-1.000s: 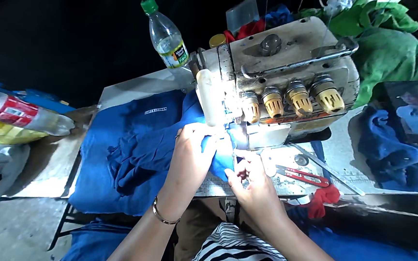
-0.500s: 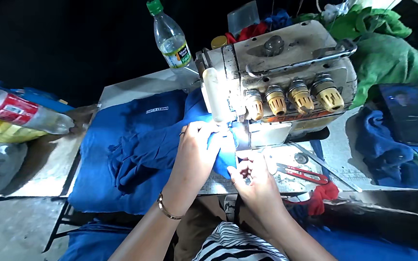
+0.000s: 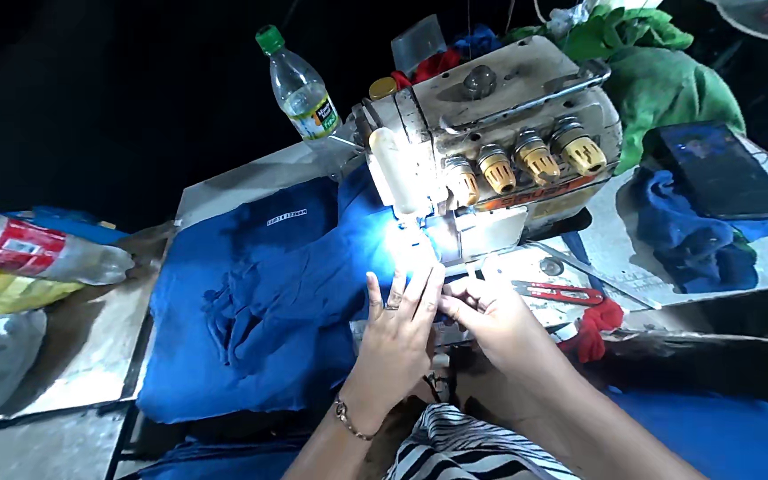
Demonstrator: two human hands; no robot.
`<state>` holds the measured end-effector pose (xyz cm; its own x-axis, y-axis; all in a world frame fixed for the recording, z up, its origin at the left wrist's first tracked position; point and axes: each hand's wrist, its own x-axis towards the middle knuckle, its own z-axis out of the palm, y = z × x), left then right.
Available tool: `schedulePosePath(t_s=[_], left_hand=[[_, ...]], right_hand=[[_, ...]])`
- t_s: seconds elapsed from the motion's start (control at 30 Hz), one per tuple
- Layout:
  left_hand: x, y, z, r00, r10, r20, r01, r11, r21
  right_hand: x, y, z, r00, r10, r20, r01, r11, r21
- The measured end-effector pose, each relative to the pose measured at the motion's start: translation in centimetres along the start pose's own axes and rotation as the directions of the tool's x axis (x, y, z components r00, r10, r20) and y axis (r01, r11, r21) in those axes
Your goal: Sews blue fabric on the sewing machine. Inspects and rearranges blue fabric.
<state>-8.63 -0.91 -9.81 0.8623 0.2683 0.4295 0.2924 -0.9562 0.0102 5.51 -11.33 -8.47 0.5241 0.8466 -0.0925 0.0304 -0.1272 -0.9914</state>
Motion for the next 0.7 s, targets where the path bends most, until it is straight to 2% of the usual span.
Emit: schedulePosePath(t_s=[0.1, 0.23, 0.37, 0.47, 0.57, 0.63, 0.7], left_hand=[[-0.4, -0.9, -0.6, 0.991, -0.051, -0.124, 0.041, 0.996, -0.076], [-2.1, -2.1, -1.3, 0.990, -0.029, -0.138, 0.011, 0.992, -0.127], [-1.2, -2.5, -2.3, 0.992, -0.044, -0.114, 0.028, 0.990, -0.140], [1.0, -3.5, -3.3, 0.993, -0.096, -0.072, 0.082, 0.980, -0.181], [3.6, -4.7, -4.3, 0.982, -0.184, 0.047, 0.190, 0.965, -0.178], [5.2, -5.5, -4.7, 0.961, -0.242, 0.133, 0.262, 0.952, -0.156], [6.3, -6.3, -4.8, 0.958, -0.249, 0.141, 0.271, 0.948, -0.168]], right_hand=[[-0.6, -0.4, -0.2, 1.000, 0.005, -0.015, -0.005, 1.000, -0.003], [-1.6, -0.7, 0.2, 0.996, 0.027, -0.083, -0.025, 0.999, 0.024], [-1.0, -1.2, 0.8, 0.991, -0.018, -0.134, 0.017, 1.000, -0.005], [0.6, -2.2, 1.2, 0.975, -0.118, -0.189, 0.090, 0.984, -0.154], [2.8, -2.3, 1.9, 0.937, -0.254, -0.241, 0.193, 0.949, -0.249], [3.8, -2.4, 2.3, 0.924, -0.261, -0.279, 0.184, 0.944, -0.274], [3.9, -2.3, 2.5, 0.922, -0.258, -0.290, 0.179, 0.946, -0.271]])
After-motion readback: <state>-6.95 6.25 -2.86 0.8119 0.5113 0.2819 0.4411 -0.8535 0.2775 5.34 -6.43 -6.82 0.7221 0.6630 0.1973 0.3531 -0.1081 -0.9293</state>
